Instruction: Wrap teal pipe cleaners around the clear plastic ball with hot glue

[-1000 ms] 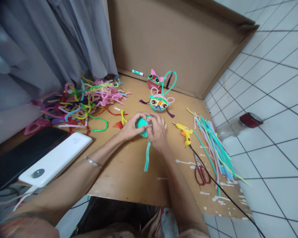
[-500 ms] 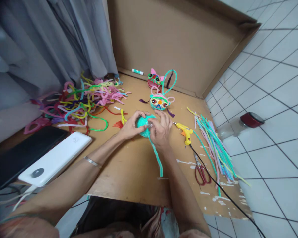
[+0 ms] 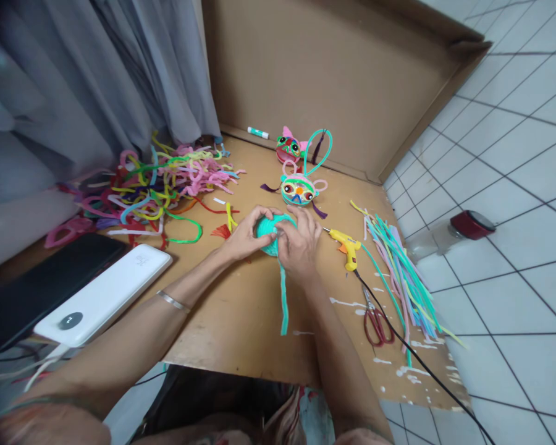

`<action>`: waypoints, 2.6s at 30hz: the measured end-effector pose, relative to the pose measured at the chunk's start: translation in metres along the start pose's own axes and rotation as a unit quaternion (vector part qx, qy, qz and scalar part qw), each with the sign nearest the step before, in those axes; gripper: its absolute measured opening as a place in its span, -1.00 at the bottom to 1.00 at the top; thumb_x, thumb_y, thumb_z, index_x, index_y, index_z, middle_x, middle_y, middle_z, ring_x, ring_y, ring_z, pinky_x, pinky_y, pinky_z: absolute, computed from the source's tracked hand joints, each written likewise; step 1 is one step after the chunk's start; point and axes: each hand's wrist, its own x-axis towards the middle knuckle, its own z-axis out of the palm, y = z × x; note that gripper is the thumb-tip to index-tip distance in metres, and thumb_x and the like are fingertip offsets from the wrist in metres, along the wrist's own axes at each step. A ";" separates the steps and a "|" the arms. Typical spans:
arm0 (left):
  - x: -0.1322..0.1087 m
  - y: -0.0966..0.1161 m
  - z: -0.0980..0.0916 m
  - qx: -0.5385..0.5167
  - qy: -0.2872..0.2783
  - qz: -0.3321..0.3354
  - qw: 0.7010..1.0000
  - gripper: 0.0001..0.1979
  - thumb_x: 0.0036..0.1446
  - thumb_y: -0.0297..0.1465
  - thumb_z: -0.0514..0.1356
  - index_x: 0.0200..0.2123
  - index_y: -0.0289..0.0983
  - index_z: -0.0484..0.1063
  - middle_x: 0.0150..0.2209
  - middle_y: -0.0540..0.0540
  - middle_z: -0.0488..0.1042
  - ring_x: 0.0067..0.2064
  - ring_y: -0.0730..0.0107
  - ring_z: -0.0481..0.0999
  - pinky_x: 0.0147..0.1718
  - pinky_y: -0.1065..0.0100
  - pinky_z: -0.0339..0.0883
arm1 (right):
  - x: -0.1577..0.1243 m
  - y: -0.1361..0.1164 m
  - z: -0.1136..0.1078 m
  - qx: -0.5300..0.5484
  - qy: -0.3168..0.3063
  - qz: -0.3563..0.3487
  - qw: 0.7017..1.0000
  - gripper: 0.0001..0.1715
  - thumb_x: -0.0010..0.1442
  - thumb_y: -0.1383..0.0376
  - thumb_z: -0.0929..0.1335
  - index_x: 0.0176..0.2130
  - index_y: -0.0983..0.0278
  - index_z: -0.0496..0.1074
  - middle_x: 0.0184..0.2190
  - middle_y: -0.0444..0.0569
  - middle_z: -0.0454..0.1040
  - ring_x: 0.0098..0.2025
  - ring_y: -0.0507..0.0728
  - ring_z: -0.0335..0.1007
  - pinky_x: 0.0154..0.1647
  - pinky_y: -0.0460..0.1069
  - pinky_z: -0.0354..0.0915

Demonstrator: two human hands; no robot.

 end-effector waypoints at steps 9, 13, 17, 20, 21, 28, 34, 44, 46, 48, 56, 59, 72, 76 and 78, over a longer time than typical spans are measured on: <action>0.001 0.002 0.000 0.004 -0.007 -0.011 1.000 -0.66 -0.04 -0.30 0.21 -0.19 -0.20 0.20 0.08 -0.18 0.48 0.07 0.18 0.49 0.05 0.19 0.34 | 0.024 0.023 0.006 0.210 -0.046 0.141 0.966 -0.86 0.14 0.23 0.39 -0.42 0.22 0.51 -0.19 -0.01 0.54 -0.07 0.18 0.47 0.04 0.12 0.31; 0.001 0.003 0.000 0.004 -0.006 -0.010 1.000 -0.66 -0.05 -0.31 0.20 -0.19 -0.21 0.19 0.08 -0.19 0.48 0.07 0.18 0.48 0.06 0.19 0.33 | 0.031 0.018 0.002 0.160 -0.072 0.128 0.976 -0.81 0.20 0.21 0.38 -0.42 0.20 0.52 -0.29 -0.07 0.58 -0.18 0.16 0.49 -0.01 0.11 0.28; 0.001 0.002 0.001 0.016 -0.004 -0.011 1.000 -0.67 -0.05 -0.31 0.20 -0.19 -0.21 0.20 0.07 -0.18 0.48 0.04 0.19 0.49 0.04 0.19 0.35 | 0.031 0.013 -0.004 0.022 -0.089 0.063 0.994 -0.73 0.30 0.19 0.33 -0.38 0.20 0.53 -0.30 -0.05 0.60 -0.20 0.18 0.47 0.00 0.13 0.17; 0.001 0.001 0.001 0.017 -0.003 -0.009 1.000 -0.66 -0.06 -0.32 0.19 -0.19 -0.21 0.20 0.05 -0.16 0.49 0.04 0.20 0.49 0.04 0.19 0.36 | 0.031 0.010 -0.006 -0.063 -0.087 -0.024 0.994 -0.70 0.35 0.22 0.28 -0.35 0.22 0.52 -0.30 -0.03 0.60 -0.19 0.17 0.43 0.03 0.14 0.09; 0.001 0.001 0.001 0.017 -0.003 -0.007 1.000 -0.66 -0.06 -0.32 0.19 -0.19 -0.21 0.20 0.04 -0.16 0.49 0.04 0.20 0.49 0.05 0.18 0.36 | 0.031 0.009 -0.007 -0.086 -0.086 -0.054 0.991 -0.70 0.36 0.24 0.27 -0.34 0.22 0.52 -0.31 -0.03 0.59 -0.20 0.16 0.41 0.04 0.14 0.08; 0.002 -0.001 0.000 0.039 -0.004 -0.003 0.999 -0.65 -0.07 -0.32 0.19 -0.18 -0.20 0.20 0.03 -0.12 0.49 0.01 0.21 0.49 0.08 0.17 0.34 | 0.033 0.009 -0.010 -0.176 -0.086 -0.222 0.955 -0.64 0.35 0.40 0.19 -0.32 0.24 0.52 -0.38 -0.04 0.52 -0.26 0.14 0.30 0.10 0.17 0.06; 0.001 0.000 -0.001 0.067 0.003 -0.013 0.998 -0.62 -0.09 -0.33 0.19 -0.15 -0.23 0.23 -0.07 -0.09 0.50 -0.07 0.23 0.47 0.00 0.21 0.37 | 0.032 0.002 -0.004 -0.196 -0.078 -0.274 0.938 -0.54 0.39 0.45 0.12 -0.27 0.24 0.53 -0.33 -0.03 0.54 -0.29 0.12 0.27 0.14 0.18 0.09; 0.001 -0.005 -0.002 0.015 -0.012 0.012 1.000 -0.63 -0.01 -0.29 0.23 -0.11 -0.23 0.29 0.06 -0.17 0.48 0.08 0.13 0.49 0.12 0.12 0.34 | 0.007 0.019 -0.001 0.038 0.015 0.044 0.998 -0.72 0.36 0.24 0.18 -0.17 0.20 0.45 -0.16 0.03 0.52 -0.07 0.19 0.43 -0.05 0.11 0.26; 0.001 -0.005 -0.002 0.014 -0.017 0.030 0.999 -0.63 0.00 -0.30 0.23 -0.09 -0.24 0.33 0.08 -0.19 0.47 0.12 0.10 0.47 0.16 0.09 0.30 | 0.000 0.023 -0.004 0.037 0.029 0.044 0.998 -0.67 0.34 0.25 0.16 -0.08 0.19 0.45 -0.08 0.06 0.49 0.01 0.22 0.41 0.00 0.13 0.25; 0.002 -0.006 -0.004 0.018 -0.020 0.045 0.999 -0.66 0.02 -0.32 0.22 -0.10 -0.26 0.37 0.09 -0.20 0.46 0.15 0.08 0.44 0.20 0.06 0.26 | -0.005 0.024 -0.009 0.016 0.020 0.023 0.999 -0.67 0.30 0.25 0.19 -0.05 0.18 0.46 -0.02 0.07 0.46 0.07 0.25 0.37 0.05 0.16 0.22; 0.003 -0.010 -0.009 0.018 -0.009 0.049 0.999 -0.73 0.09 -0.28 0.20 -0.15 -0.25 0.47 0.12 -0.21 0.44 0.19 0.08 0.41 0.23 0.03 0.22 | -0.007 0.014 -0.023 0.047 -0.088 -0.023 0.995 -0.80 0.20 0.16 0.38 -0.19 0.19 0.48 -0.01 0.06 0.42 0.05 0.26 0.34 0.04 0.15 0.22; 0.003 -0.010 -0.009 0.015 -0.005 0.040 0.999 -0.73 0.08 -0.26 0.21 -0.16 -0.25 0.47 0.12 -0.20 0.45 0.19 0.09 0.42 0.24 0.04 0.21 | -0.009 0.016 -0.022 0.052 -0.077 -0.021 0.995 -0.85 0.25 0.18 0.37 -0.25 0.19 0.51 -0.11 0.02 0.47 -0.01 0.23 0.38 0.02 0.14 0.24; 0.001 -0.008 -0.009 -0.023 -0.001 0.017 1.000 -0.75 0.20 -0.24 0.15 -0.17 -0.25 0.50 0.11 -0.21 0.46 0.20 0.10 0.41 0.24 0.03 0.22 | -0.008 0.017 -0.013 0.207 -0.044 0.042 0.976 -0.81 0.28 0.17 0.37 -0.33 0.19 0.50 -0.28 -0.03 0.56 -0.14 0.17 0.50 -0.01 0.11 0.39; 0.003 -0.011 -0.008 -0.025 0.001 0.019 1.000 -0.76 0.16 -0.26 0.18 -0.18 -0.25 0.50 0.11 -0.21 0.46 0.20 0.10 0.42 0.24 0.03 0.22 | -0.009 0.017 -0.010 0.203 -0.042 0.044 0.977 -0.81 0.29 0.19 0.36 -0.33 0.19 0.51 -0.27 -0.03 0.55 -0.11 0.17 0.48 0.01 0.12 0.39; 0.003 -0.011 -0.008 -0.023 0.002 0.016 1.000 -0.77 0.16 -0.26 0.18 -0.18 -0.25 0.50 0.11 -0.20 0.46 0.19 0.11 0.42 0.24 0.04 0.22 | -0.010 0.017 -0.009 0.202 -0.043 0.046 0.977 -0.80 0.29 0.19 0.36 -0.34 0.19 0.52 -0.27 -0.03 0.55 -0.12 0.17 0.48 0.00 0.13 0.39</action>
